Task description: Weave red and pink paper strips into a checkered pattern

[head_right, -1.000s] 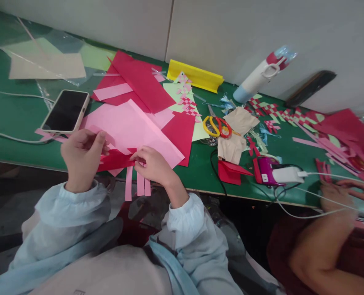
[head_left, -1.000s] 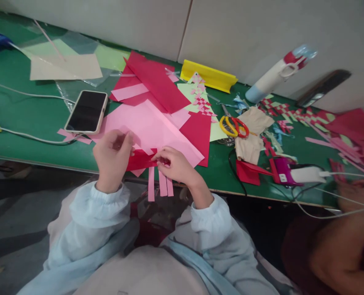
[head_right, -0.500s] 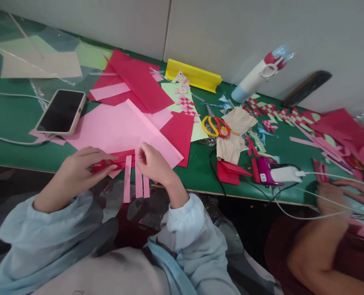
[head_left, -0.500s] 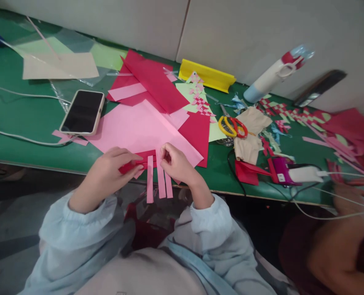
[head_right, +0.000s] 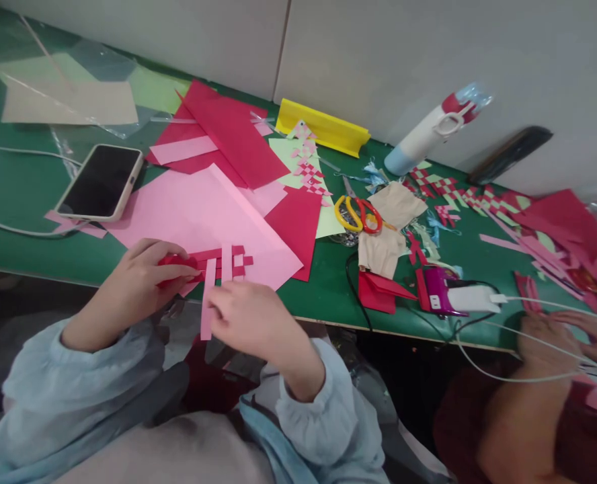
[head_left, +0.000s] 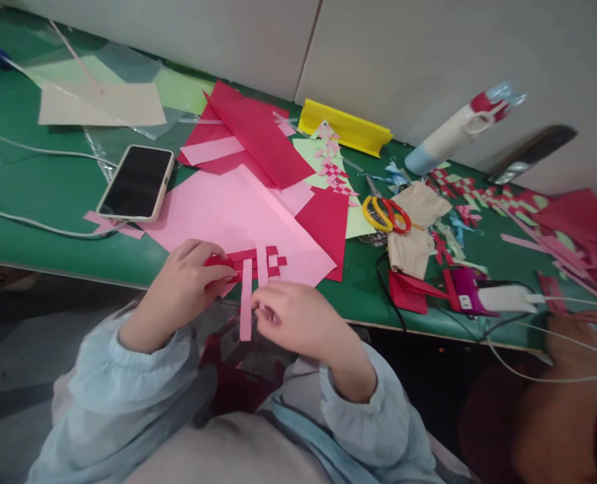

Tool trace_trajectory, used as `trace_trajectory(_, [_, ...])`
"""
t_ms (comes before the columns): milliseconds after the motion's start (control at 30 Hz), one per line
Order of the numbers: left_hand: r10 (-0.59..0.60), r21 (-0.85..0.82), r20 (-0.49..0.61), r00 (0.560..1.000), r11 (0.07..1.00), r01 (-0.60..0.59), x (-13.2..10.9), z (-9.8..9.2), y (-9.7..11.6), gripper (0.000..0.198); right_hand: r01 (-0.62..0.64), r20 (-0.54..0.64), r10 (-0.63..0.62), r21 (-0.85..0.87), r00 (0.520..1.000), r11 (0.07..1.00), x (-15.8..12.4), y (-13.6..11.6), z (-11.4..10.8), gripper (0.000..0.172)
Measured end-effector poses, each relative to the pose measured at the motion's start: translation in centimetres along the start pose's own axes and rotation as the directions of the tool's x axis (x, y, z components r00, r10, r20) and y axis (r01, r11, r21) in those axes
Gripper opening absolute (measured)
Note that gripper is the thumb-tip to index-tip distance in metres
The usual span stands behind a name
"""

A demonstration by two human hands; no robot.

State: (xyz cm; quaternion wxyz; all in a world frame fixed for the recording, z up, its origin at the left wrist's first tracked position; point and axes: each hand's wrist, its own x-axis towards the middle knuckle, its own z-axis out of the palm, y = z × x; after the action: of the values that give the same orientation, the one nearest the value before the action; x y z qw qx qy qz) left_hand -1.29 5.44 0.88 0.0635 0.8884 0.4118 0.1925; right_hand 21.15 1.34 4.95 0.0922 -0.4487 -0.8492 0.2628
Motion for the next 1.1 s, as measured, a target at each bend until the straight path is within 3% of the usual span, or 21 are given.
trace_trajectory(67, [0.014,-0.014,0.015,1.000,1.000,-0.014,-0.1,-0.1,0.0,0.020,0.056,0.052,-0.048,-0.164,0.998,0.985,0.0,-1.3,1.2,0.007])
trace_trajectory(200, [0.012,-0.002,0.020,1.000,1.000,-0.012,-0.3,0.0,0.0,0.019,0.146,0.076,-0.128,-0.344,0.989,0.928,-0.1,-2.4,3.6,0.040])
trace_trajectory(367, [-0.014,0.045,0.054,0.998,0.999,0.011,-0.3,-0.3,0.2,0.021,0.143,0.064,-0.128,-0.455,0.990,0.879,-0.2,-2.0,4.9,0.029])
trace_trajectory(500, [-0.037,0.096,0.099,0.994,0.995,0.028,-0.1,-0.7,0.6,0.024,0.159,0.087,-0.134,-0.448,0.987,0.880,-0.2,-1.6,4.8,0.019])
trace_trajectory(700, [-0.101,0.094,0.067,0.993,0.991,0.094,0.0,-0.4,0.5,0.023,0.184,0.089,-0.161,-0.421,0.983,0.888,-0.4,-1.4,4.8,0.012])
trace_trajectory(1100, [-0.087,0.102,0.032,0.996,0.991,0.084,-0.2,0.1,0.0,0.027,0.238,0.080,-0.226,-0.419,0.971,0.876,-0.3,-1.9,4.8,0.015])
